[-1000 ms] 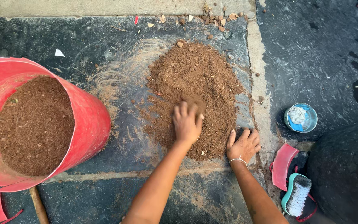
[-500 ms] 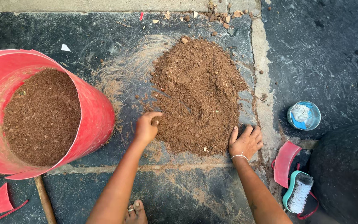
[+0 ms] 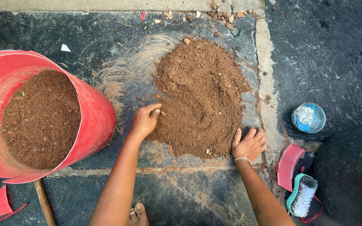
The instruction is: The person mixes and breaks up soil on the ground by hand, gathering it into a pile and clearing small debris.
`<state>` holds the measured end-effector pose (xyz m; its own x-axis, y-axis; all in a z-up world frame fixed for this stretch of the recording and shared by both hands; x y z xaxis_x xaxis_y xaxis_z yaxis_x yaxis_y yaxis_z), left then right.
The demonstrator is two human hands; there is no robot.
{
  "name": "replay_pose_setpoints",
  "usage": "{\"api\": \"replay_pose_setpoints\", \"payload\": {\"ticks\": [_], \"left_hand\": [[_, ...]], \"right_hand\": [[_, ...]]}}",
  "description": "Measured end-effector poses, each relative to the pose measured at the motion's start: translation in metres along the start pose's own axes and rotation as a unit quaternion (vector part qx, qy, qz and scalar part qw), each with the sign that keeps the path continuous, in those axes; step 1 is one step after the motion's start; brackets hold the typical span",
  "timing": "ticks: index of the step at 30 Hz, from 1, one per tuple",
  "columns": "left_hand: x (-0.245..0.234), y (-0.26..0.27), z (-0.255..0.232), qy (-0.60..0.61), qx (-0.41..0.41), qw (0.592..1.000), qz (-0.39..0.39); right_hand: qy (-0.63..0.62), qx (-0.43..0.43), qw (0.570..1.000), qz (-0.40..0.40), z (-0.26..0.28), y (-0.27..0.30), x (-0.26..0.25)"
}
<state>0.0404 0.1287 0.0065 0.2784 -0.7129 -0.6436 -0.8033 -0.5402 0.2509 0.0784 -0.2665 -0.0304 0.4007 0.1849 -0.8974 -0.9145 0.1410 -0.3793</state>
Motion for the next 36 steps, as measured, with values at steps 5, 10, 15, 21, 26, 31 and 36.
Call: {"api": "replay_pose_setpoints", "payload": {"ticks": [5,10,15,21,26,31,36], "left_hand": [[0.002,0.003,0.023,-0.141,-0.080,0.987,-0.008],[0.018,0.003,0.004,-0.178,-0.017,0.984,-0.023],[0.019,-0.022,-0.011,-0.234,0.021,0.972,0.026],[-0.046,-0.089,-0.046,0.468,0.000,0.877,-0.112],[-0.028,-0.043,-0.009,-0.081,-0.006,0.983,-0.163],[0.060,0.049,-0.008,-0.177,-0.128,0.963,-0.155],[0.106,0.089,-0.080,-0.009,0.026,0.999,0.026]], "right_hand": [[0.003,-0.002,1.000,0.000,0.000,0.000,0.000],[0.007,-0.005,1.000,-0.001,0.000,0.000,0.000],[0.000,0.003,1.000,-0.001,-0.002,0.001,0.002],[0.007,-0.006,1.000,-0.008,-0.001,0.001,0.002],[0.000,0.001,1.000,-0.009,0.002,0.000,-0.003],[-0.003,-0.002,1.000,-0.005,0.002,0.000,-0.003],[-0.012,-0.002,1.000,-0.013,0.002,0.000,-0.005]]}}
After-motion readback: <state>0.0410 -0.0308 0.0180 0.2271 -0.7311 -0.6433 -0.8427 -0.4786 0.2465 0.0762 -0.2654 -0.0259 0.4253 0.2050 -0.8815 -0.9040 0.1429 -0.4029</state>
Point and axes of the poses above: each hand's wrist, its own y-axis away from the middle knuckle, its own x-axis out of the palm, z = x × y, the point moved 6 cm from there along -y, towards the middle knuckle, and after that the axes turned 13 degrees about -z, right-handed, at the moved point
